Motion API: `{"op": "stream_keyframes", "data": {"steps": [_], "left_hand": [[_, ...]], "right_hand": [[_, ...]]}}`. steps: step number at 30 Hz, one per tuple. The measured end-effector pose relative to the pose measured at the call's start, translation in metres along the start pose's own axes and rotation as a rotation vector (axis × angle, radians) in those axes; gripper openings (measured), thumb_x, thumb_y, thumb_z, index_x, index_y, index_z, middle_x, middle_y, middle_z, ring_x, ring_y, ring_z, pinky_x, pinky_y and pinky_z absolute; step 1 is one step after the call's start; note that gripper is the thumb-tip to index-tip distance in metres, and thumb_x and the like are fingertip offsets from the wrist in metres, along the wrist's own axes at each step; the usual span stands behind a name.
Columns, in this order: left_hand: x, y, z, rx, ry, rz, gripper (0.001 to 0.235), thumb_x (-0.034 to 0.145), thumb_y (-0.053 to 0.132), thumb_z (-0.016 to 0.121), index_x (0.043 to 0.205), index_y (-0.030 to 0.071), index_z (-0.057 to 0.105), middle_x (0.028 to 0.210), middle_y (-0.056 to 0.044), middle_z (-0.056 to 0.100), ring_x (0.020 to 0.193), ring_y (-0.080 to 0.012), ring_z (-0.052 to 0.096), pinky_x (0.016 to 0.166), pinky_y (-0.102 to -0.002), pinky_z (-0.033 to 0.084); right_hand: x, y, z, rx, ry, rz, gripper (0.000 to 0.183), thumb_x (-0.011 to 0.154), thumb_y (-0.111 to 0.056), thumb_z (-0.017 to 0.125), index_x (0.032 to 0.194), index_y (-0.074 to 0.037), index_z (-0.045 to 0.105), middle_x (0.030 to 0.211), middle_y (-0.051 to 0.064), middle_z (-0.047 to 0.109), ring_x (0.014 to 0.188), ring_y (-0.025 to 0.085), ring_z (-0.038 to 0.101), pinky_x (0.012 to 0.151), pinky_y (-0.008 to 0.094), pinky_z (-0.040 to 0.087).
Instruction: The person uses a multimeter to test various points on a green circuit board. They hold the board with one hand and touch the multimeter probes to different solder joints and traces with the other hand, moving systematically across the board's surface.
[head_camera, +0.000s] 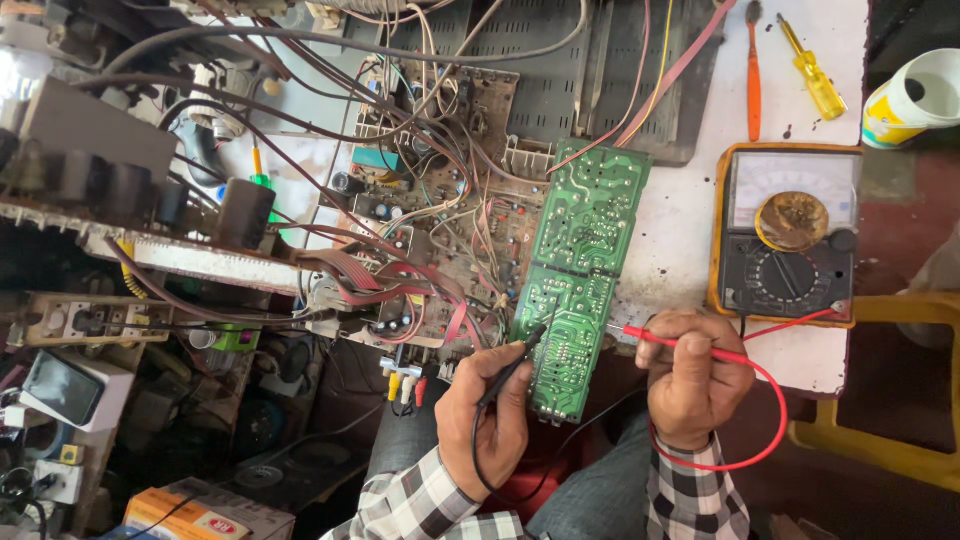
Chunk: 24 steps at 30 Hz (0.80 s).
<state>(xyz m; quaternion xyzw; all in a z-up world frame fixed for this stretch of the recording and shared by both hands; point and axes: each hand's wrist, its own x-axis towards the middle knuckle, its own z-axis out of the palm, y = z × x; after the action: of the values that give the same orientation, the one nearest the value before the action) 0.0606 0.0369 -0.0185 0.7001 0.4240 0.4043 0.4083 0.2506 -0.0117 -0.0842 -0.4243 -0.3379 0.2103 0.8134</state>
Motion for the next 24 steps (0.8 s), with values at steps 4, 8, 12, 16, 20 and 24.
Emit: {"op": "stream_keyframes", "data": {"steps": [4, 8, 12, 16, 20, 24], "left_hand": [[0.002, 0.004, 0.0, 0.031, 0.002, 0.034, 0.019, 0.097, 0.003, 0.07, 0.115, -0.001, 0.066, 0.093, -0.012, 0.075, 0.08, -0.0149, 0.075, 0.072, -0.026, 0.058], [0.003, 0.006, 0.0, 0.031, -0.002, 0.053, 0.019, 0.097, 0.002, 0.07, 0.116, -0.001, 0.066, 0.094, -0.012, 0.075, 0.081, -0.0164, 0.076, 0.073, -0.026, 0.059], [0.001, 0.003, -0.001, 0.0, 0.006, 0.053, 0.018, 0.099, 0.002, 0.068, 0.116, -0.002, 0.064, 0.094, -0.012, 0.073, 0.08, -0.015, 0.073, 0.072, -0.026, 0.058], [-0.006, -0.005, -0.001, -0.087, 0.045, 0.038, 0.017, 0.102, 0.004, 0.063, 0.116, -0.003, 0.057, 0.093, -0.01, 0.07, 0.077, -0.0128, 0.068, 0.069, -0.025, 0.055], [-0.011, -0.013, 0.002, -0.246, 0.06, -0.051, 0.016, 0.105, 0.007, 0.058, 0.115, -0.001, 0.049, 0.083, -0.007, 0.063, 0.063, -0.0076, 0.058, 0.058, -0.024, 0.048], [-0.013, -0.015, 0.003, -0.196, 0.064, 0.028, 0.016, 0.105, 0.007, 0.057, 0.116, -0.001, 0.048, 0.092, -0.009, 0.063, 0.065, -0.0079, 0.06, 0.059, -0.025, 0.05]], "right_hand": [[-0.002, 0.002, -0.001, 0.015, 0.001, -0.002, 0.034, 0.114, -0.029, 0.056, 0.11, 0.005, 0.058, 0.082, 0.015, 0.062, 0.064, 0.017, 0.057, 0.058, 0.026, 0.047], [-0.002, 0.003, -0.003, -0.008, -0.007, -0.004, 0.034, 0.114, -0.029, 0.057, 0.11, 0.006, 0.058, 0.089, 0.016, 0.062, 0.068, 0.017, 0.059, 0.06, 0.028, 0.05], [-0.002, 0.003, -0.004, -0.015, -0.01, 0.012, 0.035, 0.114, -0.03, 0.057, 0.11, 0.005, 0.058, 0.089, 0.016, 0.063, 0.069, 0.017, 0.06, 0.061, 0.028, 0.05], [-0.002, 0.003, -0.006, -0.029, -0.004, 0.03, 0.037, 0.115, -0.031, 0.058, 0.109, 0.005, 0.058, 0.088, 0.016, 0.063, 0.068, 0.018, 0.06, 0.062, 0.029, 0.051], [-0.002, 0.003, -0.006, -0.044, 0.001, 0.021, 0.038, 0.114, -0.032, 0.058, 0.109, 0.005, 0.058, 0.087, 0.016, 0.063, 0.066, 0.017, 0.059, 0.061, 0.029, 0.051], [-0.001, 0.004, -0.006, -0.042, 0.002, 0.019, 0.038, 0.114, -0.032, 0.058, 0.109, 0.005, 0.058, 0.086, 0.016, 0.064, 0.065, 0.017, 0.06, 0.059, 0.028, 0.051]]}}
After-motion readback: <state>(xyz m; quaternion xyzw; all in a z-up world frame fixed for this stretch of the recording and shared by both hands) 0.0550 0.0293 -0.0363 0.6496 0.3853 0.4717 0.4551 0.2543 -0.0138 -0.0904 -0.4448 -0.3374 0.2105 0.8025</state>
